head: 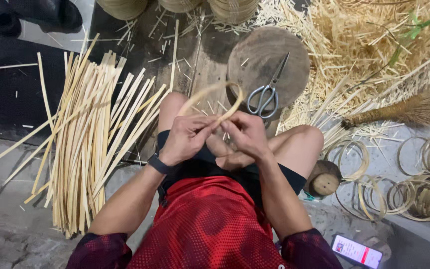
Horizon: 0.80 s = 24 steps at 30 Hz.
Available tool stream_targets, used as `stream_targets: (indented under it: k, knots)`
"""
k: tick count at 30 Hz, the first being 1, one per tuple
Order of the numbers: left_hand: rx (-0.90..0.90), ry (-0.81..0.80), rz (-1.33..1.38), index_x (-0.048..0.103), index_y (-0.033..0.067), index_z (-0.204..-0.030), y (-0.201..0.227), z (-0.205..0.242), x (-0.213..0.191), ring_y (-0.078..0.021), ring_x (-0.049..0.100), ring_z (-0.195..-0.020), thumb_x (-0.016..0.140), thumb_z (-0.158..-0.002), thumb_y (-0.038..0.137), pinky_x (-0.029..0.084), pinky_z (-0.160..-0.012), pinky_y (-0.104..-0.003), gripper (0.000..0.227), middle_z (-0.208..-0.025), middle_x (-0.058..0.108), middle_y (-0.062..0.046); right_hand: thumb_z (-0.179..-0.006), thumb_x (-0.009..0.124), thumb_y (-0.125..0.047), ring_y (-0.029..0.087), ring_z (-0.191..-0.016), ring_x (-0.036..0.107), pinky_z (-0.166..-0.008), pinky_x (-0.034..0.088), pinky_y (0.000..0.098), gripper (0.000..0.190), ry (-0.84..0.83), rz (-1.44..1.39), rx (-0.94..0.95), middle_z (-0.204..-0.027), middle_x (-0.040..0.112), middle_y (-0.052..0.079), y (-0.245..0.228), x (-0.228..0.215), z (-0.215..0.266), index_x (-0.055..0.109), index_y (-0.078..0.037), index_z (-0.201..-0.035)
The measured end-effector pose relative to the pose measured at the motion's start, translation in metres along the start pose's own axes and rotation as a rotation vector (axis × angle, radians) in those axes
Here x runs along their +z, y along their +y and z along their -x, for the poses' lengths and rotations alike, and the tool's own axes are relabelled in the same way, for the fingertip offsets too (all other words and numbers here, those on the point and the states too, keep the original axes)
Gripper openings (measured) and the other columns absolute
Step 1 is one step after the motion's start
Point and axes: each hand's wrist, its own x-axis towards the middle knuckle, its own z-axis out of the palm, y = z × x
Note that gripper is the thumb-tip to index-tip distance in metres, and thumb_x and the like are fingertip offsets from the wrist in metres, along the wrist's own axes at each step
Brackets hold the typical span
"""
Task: The person forms circular rings from thin bamboo strips, bending the strips by hand and securing the overlapping ends using shears to trim or shape the material.
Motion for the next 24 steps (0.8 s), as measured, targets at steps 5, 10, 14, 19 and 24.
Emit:
stream_targets:
  k: [5, 10, 14, 19, 24]
  knots:
    - [0.078, 0.0, -0.265, 0.072, 0.0031, -0.128, -0.016, 0.002, 0.007, -0.0135, 0.065, -0.086, 0.065, -0.091, -0.008, 0.054, -0.072, -0.03, 0.039, -0.098, 0.066, -0.008, -0.084, 0.078, 0.005, 0.012, -0.07, 0.062, -0.062, 0.049, 0.0277, 0.02, 0.106, 0.438, -0.355, -0.084, 0.07, 0.009, -0.012, 0.012, 0.012, 0.077, 0.004, -0.104]
    - [-0.269, 0.253, 0.429, 0.073, -0.0018, -0.125, -0.024, 0.0, 0.007, -0.0082, 0.059, -0.08, 0.075, -0.095, 0.002, 0.048, -0.071, -0.023, 0.03, -0.095, 0.066, -0.002, -0.097, 0.069, 0.0, 0.016, -0.071, 0.063, -0.062, 0.051, 0.0305, 0.009, 0.051, -0.283, 0.012, -0.086, 0.069, 0.011, 0.056, 0.012, -0.002, 0.076, 0.005, -0.099]
    - [-0.241, 0.376, 0.124, 0.079, -0.0002, -0.116, -0.006, -0.002, 0.017, -0.0085, 0.056, -0.082, 0.081, -0.091, 0.0, 0.046, -0.07, -0.021, 0.026, -0.099, 0.061, -0.003, -0.099, 0.064, -0.004, 0.02, -0.095, 0.069, -0.088, 0.058, 0.0341, 0.017, 0.059, -0.851, 0.159, -0.105, 0.07, 0.012, 0.085, 0.039, -0.019, 0.069, 0.002, -0.114]
    - [0.247, 0.526, -0.282, 0.076, 0.0053, -0.107, 0.023, -0.008, 0.019, -0.0198, 0.054, -0.109, 0.081, -0.086, 0.004, 0.044, -0.095, -0.031, 0.021, -0.119, 0.056, -0.009, -0.107, 0.062, -0.006, 0.02, -0.099, 0.066, -0.089, 0.056, 0.0342, 0.009, -0.079, -1.172, 0.104, -0.106, 0.065, 0.008, 0.07, 0.056, -0.023, 0.064, -0.003, -0.115]
    - [-0.093, 0.247, 0.03, 0.08, 0.0052, -0.115, -0.01, 0.004, -0.012, -0.015, 0.064, -0.104, 0.07, -0.096, 0.003, 0.054, -0.088, -0.026, 0.021, -0.112, 0.067, -0.008, -0.094, 0.065, -0.009, 0.02, -0.094, 0.066, -0.086, 0.056, 0.0324, 0.009, 0.129, -0.076, -0.101, -0.099, 0.064, 0.007, 0.035, 0.035, -0.02, 0.064, -0.007, -0.103]
